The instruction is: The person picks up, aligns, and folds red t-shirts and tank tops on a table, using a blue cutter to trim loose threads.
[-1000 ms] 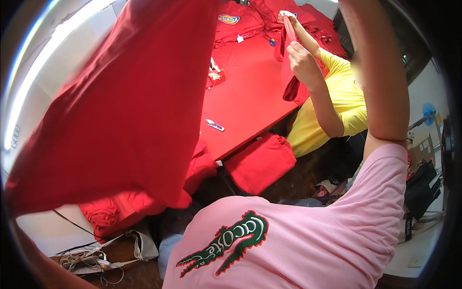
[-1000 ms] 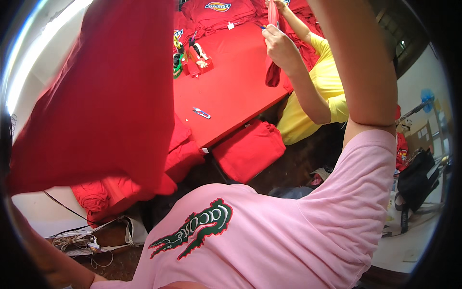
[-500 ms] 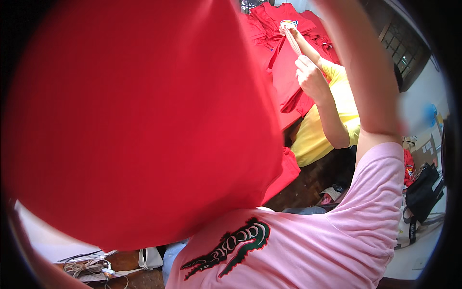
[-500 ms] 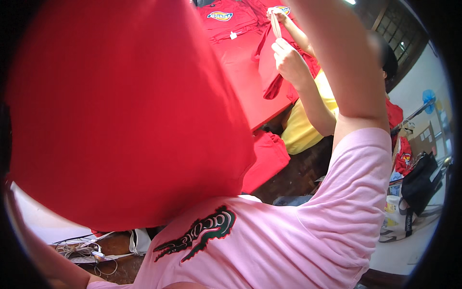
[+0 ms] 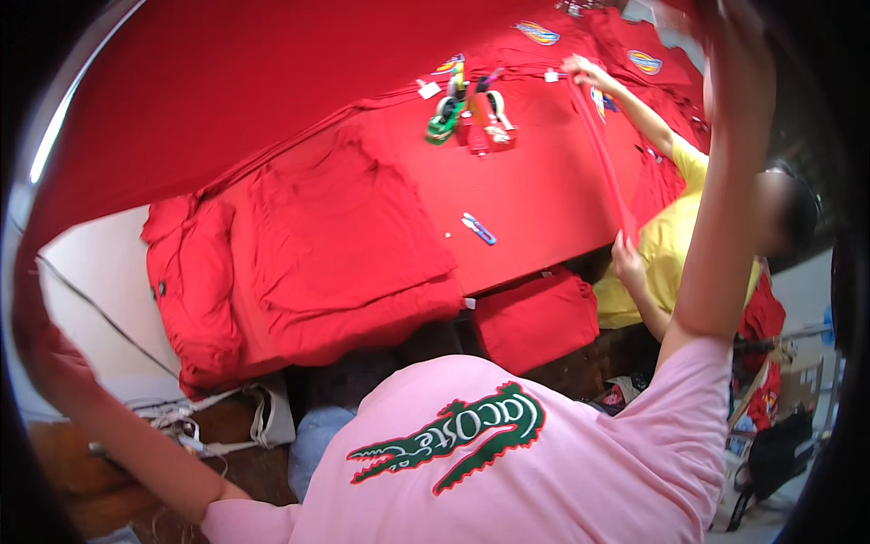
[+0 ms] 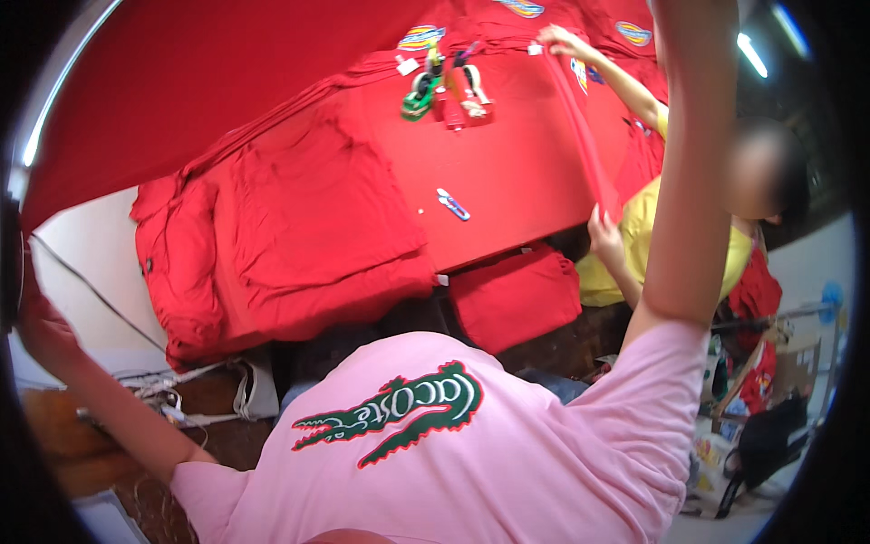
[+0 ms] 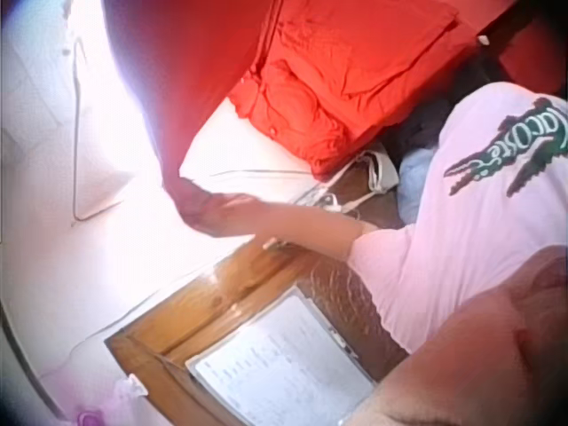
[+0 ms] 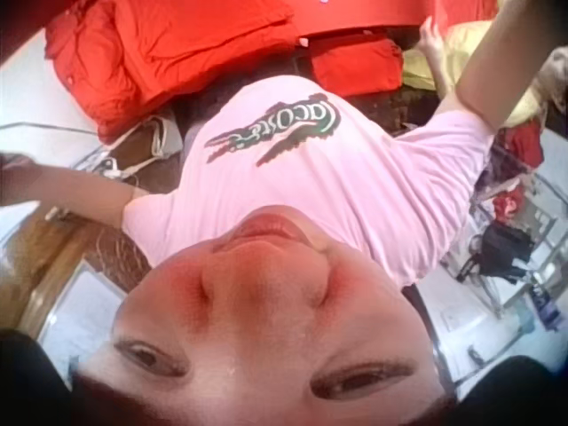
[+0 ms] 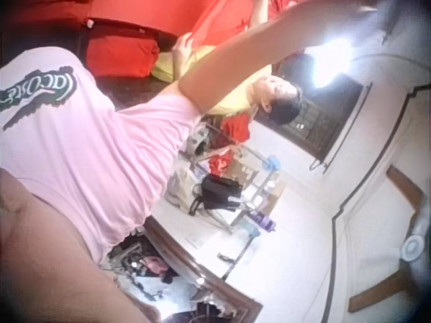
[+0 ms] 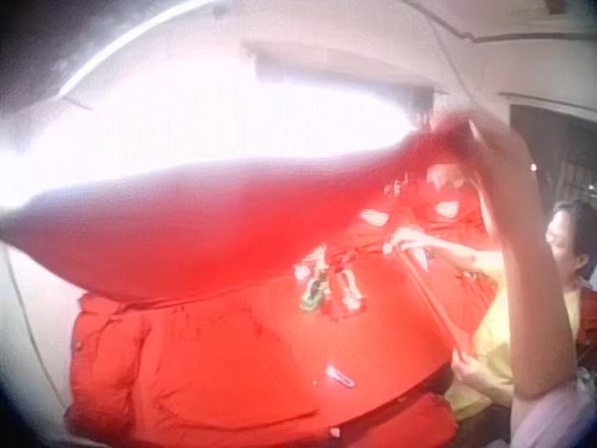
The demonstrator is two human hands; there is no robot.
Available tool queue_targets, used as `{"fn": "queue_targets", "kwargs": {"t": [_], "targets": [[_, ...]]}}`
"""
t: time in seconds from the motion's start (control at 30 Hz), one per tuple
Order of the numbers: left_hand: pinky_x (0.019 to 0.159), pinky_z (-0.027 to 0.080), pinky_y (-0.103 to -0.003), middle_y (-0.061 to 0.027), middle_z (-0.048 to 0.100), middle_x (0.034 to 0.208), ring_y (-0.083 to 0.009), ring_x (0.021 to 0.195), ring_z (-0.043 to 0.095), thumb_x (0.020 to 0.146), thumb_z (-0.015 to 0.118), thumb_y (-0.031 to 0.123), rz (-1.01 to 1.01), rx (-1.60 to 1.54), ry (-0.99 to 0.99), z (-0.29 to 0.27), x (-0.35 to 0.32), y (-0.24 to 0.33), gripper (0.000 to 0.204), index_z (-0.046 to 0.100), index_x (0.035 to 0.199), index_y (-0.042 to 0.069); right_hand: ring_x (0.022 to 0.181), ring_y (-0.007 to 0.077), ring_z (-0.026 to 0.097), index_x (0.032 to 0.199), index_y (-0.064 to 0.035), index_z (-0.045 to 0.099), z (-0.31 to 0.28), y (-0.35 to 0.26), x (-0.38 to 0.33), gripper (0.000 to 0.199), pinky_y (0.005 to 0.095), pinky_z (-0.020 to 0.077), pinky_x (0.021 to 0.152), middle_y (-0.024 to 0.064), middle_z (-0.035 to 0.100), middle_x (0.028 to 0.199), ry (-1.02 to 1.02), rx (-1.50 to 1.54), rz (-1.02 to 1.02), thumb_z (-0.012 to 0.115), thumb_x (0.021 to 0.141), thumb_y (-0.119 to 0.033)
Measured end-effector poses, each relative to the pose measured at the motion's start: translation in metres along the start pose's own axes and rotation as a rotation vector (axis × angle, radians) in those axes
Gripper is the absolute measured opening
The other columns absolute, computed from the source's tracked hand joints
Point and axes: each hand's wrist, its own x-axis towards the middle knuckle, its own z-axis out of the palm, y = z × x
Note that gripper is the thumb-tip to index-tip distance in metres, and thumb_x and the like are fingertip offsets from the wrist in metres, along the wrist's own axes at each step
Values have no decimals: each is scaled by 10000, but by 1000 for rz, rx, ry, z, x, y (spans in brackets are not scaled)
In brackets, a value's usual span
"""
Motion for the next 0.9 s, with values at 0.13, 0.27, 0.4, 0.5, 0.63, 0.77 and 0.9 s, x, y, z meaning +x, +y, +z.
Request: {"fn": "queue_targets", "kwargs": {"t": [0.13, 0.27, 0.4, 0.5, 0.63, 0.77, 0.9], "targets": [[1195, 396, -462, -196, 619, 1441, -298, 1367, 565, 1033, 591, 132, -209, 119, -20, -54, -167, -116, 344, 650, 1340, -12, 812, 96, 671, 1159, -35, 723, 56, 21, -165, 327, 259, 545, 709, -1, 727, 983, -219, 155, 514, 502, 952, 88], [1183, 384, -398, -161, 653, 1417, -272, 1357, 581, 837, 456, -131, -476, 364, -158, 19, -272, -126, 458, 705, 1196, 6, 772, 136, 732, 1092, -32, 676, 80, 34, -323, 230, 236, 537, 633, 40, 719, 993, -347, 333, 1092, 528, 950, 71], [1122, 430, -378, -159, 661, 1391, -287, 1329, 600, 855, 480, -120, -662, 524, -199, -3, -393, -171, 417, 738, 1143, 37, 742, 144, 743, 1077, -42, 662, 96, 45, -453, 144, 238, 530, 569, 50, 727, 946, -453, 333, 1455, 597, 962, 16], [1061, 471, -366, -163, 673, 1323, -308, 1268, 630, 894, 535, -81, -751, 666, -324, -7, -439, -181, 365, 748, 1147, 72, 753, 144, 733, 1096, -37, 669, 89, 40, -499, 133, 249, 544, 608, 55, 728, 930, -537, 313, 1571, 648, 965, -20], [1040, 478, -355, -152, 706, 1185, -293, 1160, 662, 875, 532, -83, -867, 580, -307, -8, -457, -199, 370, 746, 1152, 37, 797, 141, 730, 1107, -35, 686, 86, 53, -517, 145, 248, 548, 640, 54, 730, 936, -508, 322, 1583, 655, 966, -21], [997, 492, -304, -95, 716, 1148, -216, 1092, 675, 893, 539, -75, -1043, 348, -209, -10, -464, -211, 348, 731, 1177, -16, 825, 143, 730, 1096, -34, 696, 84, 54, -521, 140, 254, 553, 659, 53, 731, 940, -490, 337, 1607, 660, 962, -21], [911, 507, -256, -64, 705, 1120, -135, 982, 663, 944, 553, -45, -1316, 32, 74, -16, -468, -217, 317, 720, 1213, -30, 820, 147, 732, 1080, -29, 699, 83, 53, -522, 133, 259, 550, 669, 61, 735, 934, -474, 334, 1633, 666, 952, -16]]}}
